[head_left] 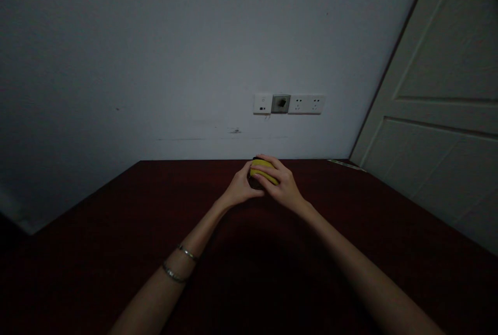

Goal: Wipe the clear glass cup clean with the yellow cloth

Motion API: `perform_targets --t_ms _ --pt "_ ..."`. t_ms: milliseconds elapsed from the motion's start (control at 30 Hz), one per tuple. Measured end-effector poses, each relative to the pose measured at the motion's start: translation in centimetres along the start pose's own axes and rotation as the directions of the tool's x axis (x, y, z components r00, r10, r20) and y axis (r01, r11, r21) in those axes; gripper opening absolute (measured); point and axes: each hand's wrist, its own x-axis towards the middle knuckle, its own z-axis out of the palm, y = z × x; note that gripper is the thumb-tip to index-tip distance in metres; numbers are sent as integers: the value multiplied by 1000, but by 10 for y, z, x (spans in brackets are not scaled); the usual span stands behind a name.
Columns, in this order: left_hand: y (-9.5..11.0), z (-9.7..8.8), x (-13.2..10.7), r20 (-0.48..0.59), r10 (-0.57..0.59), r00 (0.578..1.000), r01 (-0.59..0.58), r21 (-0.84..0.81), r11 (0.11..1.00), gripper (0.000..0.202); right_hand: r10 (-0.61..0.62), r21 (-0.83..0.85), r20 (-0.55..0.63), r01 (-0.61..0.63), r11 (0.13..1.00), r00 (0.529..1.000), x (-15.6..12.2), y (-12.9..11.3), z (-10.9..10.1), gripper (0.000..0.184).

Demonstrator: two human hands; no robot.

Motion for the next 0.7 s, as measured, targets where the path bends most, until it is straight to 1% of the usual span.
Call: perform_targets --t_ms 67,100,167,200,233,300,367,433,467,500,533,600,633,700 --pt "2 1 0 -1 19 1000 -19 0 1000 65 106 66 -69 -101 993 992 3 4 -1 22" --pt "3 2 1 0 22 1000 -22 -6 1000 68 173 114 -93 -162 980 980 5 6 -1 21" --pt "5 3 1 0 14 1000 -14 -27 1000 73 276 206 -106 -251 946 955 7 10 -2 21" --pt "5 4 1 0 7 1000 -7 -44 999 74 296 232 -102 -266 936 950 8 10 -3 21" --pt "5 4 1 0 -1 1000 1 -64 998 74 288 236 -101 -259 937 952 8 10 -3 21" --pt "2 5 0 -9 -15 1000 14 -111 994 69 201 183 -91 -182 966 975 6 5 -4 21" --pt "-2 5 1 -38 -28 999 21 -167 986 63 54 95 -31 -51 994 998 3 -1 -4 22" --pt "-6 5 1 -83 -44 996 26 -214 977 59 -77 40 59 75 996 995 1 -8 -2 24" --pt "-7 5 2 -98 -51 994 27 -230 973 58 -112 34 87 110 993 990 0 -10 -1 25" --pt "-8 4 2 -104 -59 993 32 -244 969 58 -119 41 87 116 992 989 -1 -11 0 25" --pt "-7 4 2 -102 -72 992 43 -260 965 58 -98 60 61 94 994 993 0 -12 1 24" --pt "-4 5 3 -80 -102 992 74 -291 954 59 4 128 -20 -2 992 1000 1 -10 2 22" --pt "-1 5 3 -72 -112 991 86 -303 949 60 68 169 -57 -58 984 996 3 -8 2 21" --pt "5 6 3 -64 -125 990 99 -310 945 63 200 250 -106 -168 953 974 5 -2 2 19"
